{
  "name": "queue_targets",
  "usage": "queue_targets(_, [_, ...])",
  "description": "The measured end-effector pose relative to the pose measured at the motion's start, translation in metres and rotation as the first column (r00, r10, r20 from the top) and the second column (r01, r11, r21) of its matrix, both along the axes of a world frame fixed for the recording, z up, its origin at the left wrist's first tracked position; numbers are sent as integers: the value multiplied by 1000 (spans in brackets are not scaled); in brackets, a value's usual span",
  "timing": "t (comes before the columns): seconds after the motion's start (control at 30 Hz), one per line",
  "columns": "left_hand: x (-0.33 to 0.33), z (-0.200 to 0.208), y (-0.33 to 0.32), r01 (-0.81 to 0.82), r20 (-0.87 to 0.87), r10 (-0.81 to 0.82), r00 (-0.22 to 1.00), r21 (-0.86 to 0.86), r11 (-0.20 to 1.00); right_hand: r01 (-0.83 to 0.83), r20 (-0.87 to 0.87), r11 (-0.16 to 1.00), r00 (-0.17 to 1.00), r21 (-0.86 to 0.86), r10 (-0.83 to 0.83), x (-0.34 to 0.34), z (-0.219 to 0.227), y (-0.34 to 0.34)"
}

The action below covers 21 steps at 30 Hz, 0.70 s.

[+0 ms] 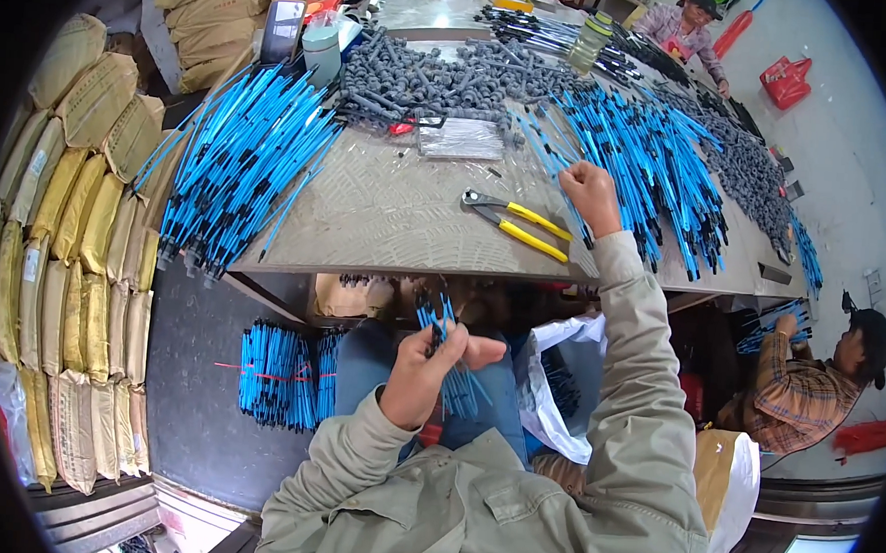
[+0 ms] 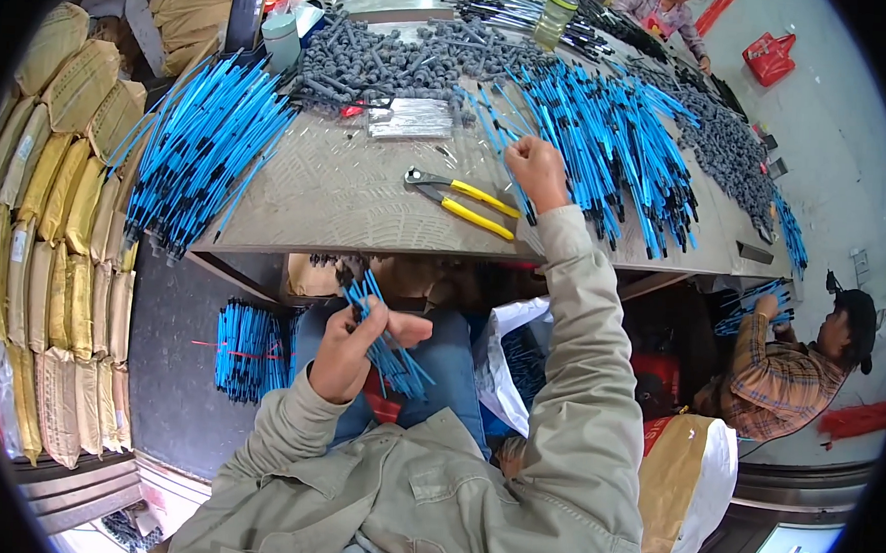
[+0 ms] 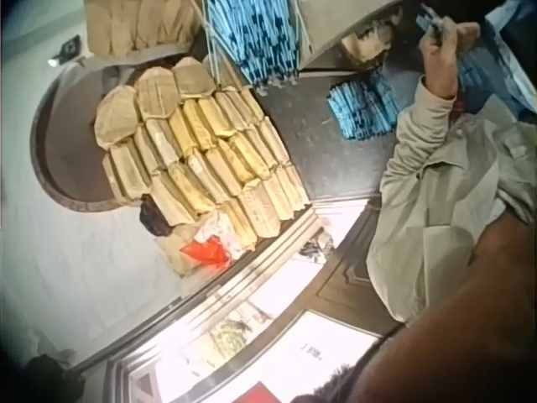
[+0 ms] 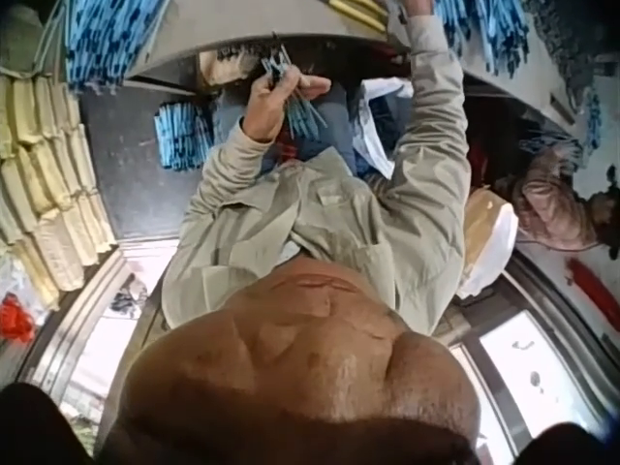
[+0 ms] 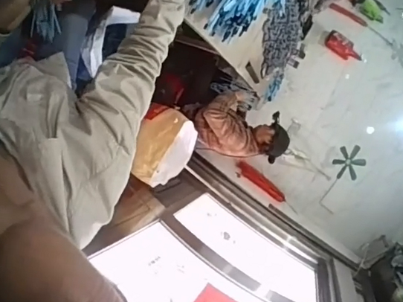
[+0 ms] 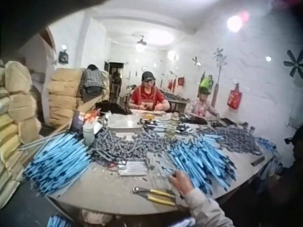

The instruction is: Assembling blue wire components into a plastic housing and securing them with pliers.

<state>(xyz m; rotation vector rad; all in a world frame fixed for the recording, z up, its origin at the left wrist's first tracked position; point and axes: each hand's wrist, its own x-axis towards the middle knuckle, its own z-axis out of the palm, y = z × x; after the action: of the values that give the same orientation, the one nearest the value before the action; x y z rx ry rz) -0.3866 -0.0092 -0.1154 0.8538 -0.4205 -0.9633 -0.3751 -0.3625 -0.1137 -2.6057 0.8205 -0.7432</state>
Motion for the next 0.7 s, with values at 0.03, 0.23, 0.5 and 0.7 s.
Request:
queue_targets(0.03, [-3, 1, -2, 10, -42, -9, 999, 29, 1000, -63, 124, 995, 991, 80, 53, -2, 1, 6])
queue_targets(0.23, [9, 9, -8, -268, -57, 271, 961, 49, 962, -221, 313, 975, 927, 2, 209, -43, 37, 129])
queue_targets(0.5, [30, 34, -24, -414, 4, 415, 910, -55, 908, -298, 119, 882, 925, -364, 362, -111, 20, 232])
queue_targets(0.7, [37, 34, -20, -464, -32, 463, 886, -15, 886, -307, 199, 859, 889, -410, 413, -121, 5, 234])
